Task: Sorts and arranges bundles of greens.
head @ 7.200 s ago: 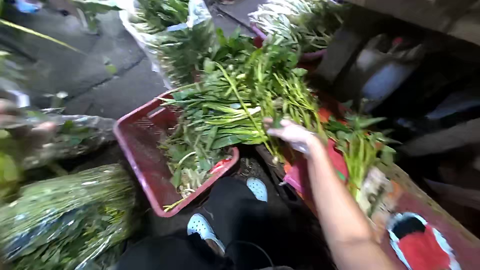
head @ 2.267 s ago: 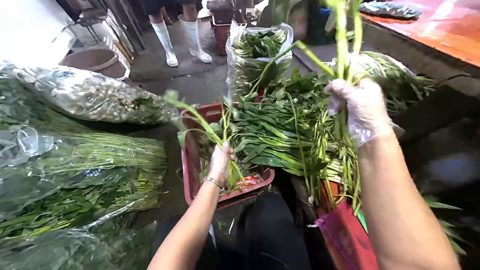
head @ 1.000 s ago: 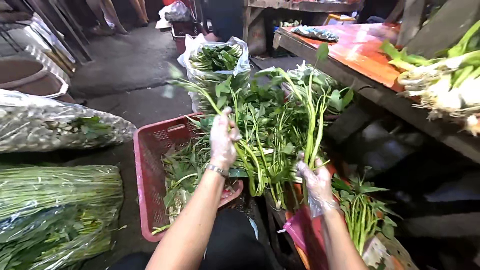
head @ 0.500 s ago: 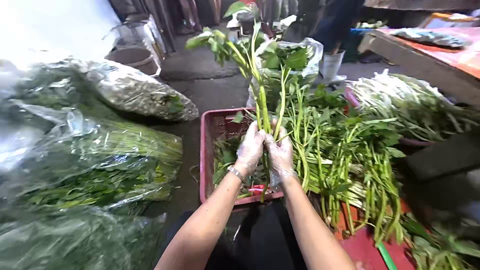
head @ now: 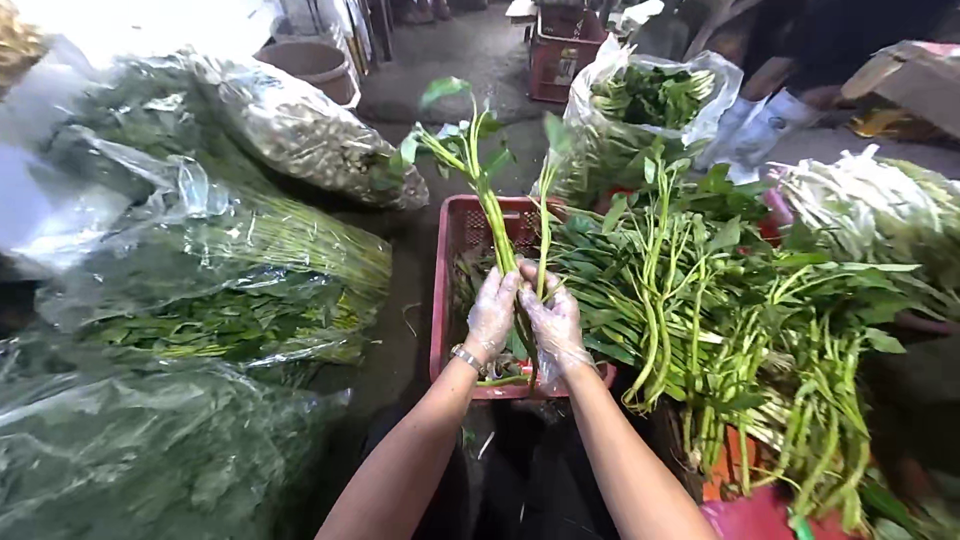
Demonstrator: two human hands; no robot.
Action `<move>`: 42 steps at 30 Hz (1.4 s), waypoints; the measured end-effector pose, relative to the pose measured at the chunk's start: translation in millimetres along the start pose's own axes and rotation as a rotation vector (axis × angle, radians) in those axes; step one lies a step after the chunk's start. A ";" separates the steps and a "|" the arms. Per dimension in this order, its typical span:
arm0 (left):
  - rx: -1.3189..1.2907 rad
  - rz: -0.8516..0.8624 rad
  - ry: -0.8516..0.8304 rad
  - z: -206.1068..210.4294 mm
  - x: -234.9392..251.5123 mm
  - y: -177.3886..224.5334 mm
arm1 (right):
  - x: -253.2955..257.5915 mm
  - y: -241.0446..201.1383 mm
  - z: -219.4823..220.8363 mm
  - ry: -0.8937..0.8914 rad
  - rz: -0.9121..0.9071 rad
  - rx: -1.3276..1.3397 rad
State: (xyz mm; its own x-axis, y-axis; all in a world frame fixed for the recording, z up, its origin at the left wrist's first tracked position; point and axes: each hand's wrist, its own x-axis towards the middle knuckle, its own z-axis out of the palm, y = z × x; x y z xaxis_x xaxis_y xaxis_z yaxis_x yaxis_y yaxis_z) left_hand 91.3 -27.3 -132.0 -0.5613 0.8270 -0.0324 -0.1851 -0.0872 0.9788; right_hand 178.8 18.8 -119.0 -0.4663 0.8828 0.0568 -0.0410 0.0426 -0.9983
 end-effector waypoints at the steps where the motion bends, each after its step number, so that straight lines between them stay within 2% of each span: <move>1: 0.005 0.007 -0.003 1.3 -0.2 -1.5 | 0.2 -1.3 2.2 0.036 0.001 0.022; 3: -0.015 -0.003 -0.018 0.0 1.8 -2.9 | 1.3 -5.3 4.7 0.040 -0.002 0.014; 6: -0.102 -0.045 -0.065 -11.2 9.0 -4.0 | 4.5 -12.0 -6.1 -0.083 0.016 -0.152; 9: -0.236 -0.066 -0.121 -21.4 10.8 2.6 | 13.5 -21.4 -22.8 0.041 0.040 -0.213; 14: -0.222 -0.101 -0.161 -28.6 8.8 6.3 | 24.2 -42.4 -22.8 0.068 0.023 -0.120; 17: -0.187 -0.084 -0.174 -23.0 5.9 5.2 | 21.2 -56.2 -18.5 -0.170 0.098 -0.219; 20: -0.101 -0.087 -0.171 -20.1 2.2 0.4 | 34.8 -43.0 -14.2 -0.314 0.044 -0.285; 22: -0.049 -0.086 -0.150 -17.2 0.7 -3.0 | 35.5 -36.9 -9.5 -0.271 -0.012 -0.315; 25: 0.012 -0.057 -0.123 -15.8 1.0 -2.0 | 29.0 -40.8 -4.7 -0.196 0.016 -0.292; 28: -0.014 -0.043 -0.091 -21.2 4.4 -4.8 | 26.1 -36.8 -1.5 -0.214 0.019 -0.284; 33: -0.309 -0.083 -0.009 -17.7 6.7 -3.5 | 9.2 -23.2 14.6 -0.109 -0.258 -0.482; 36: -0.325 -0.074 0.113 -16.2 8.1 -3.3 | 7.5 -1.0 22.4 -0.029 -0.598 -0.631; 39: -0.281 -0.065 0.191 -27.3 17.2 -1.1 | -7.4 17.2 21.0 -0.097 -0.817 -0.678; 41: -0.316 -0.065 0.258 -38.2 30.1 -3.3 | -21.3 26.1 12.5 -0.173 -0.785 -0.716; 42: -0.325 -0.068 0.273 -41.7 34.3 -4.9 | -26.4 23.5 3.2 -0.231 -0.642 -0.806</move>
State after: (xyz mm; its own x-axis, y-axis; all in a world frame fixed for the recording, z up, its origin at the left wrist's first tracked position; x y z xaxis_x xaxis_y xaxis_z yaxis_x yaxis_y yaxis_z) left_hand 39.3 -21.7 -146.4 -0.7242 0.6631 -0.1896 -0.4486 -0.2441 0.8598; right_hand 187.4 -5.1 -143.9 -0.7254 0.4775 0.4957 0.2200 0.8432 -0.4905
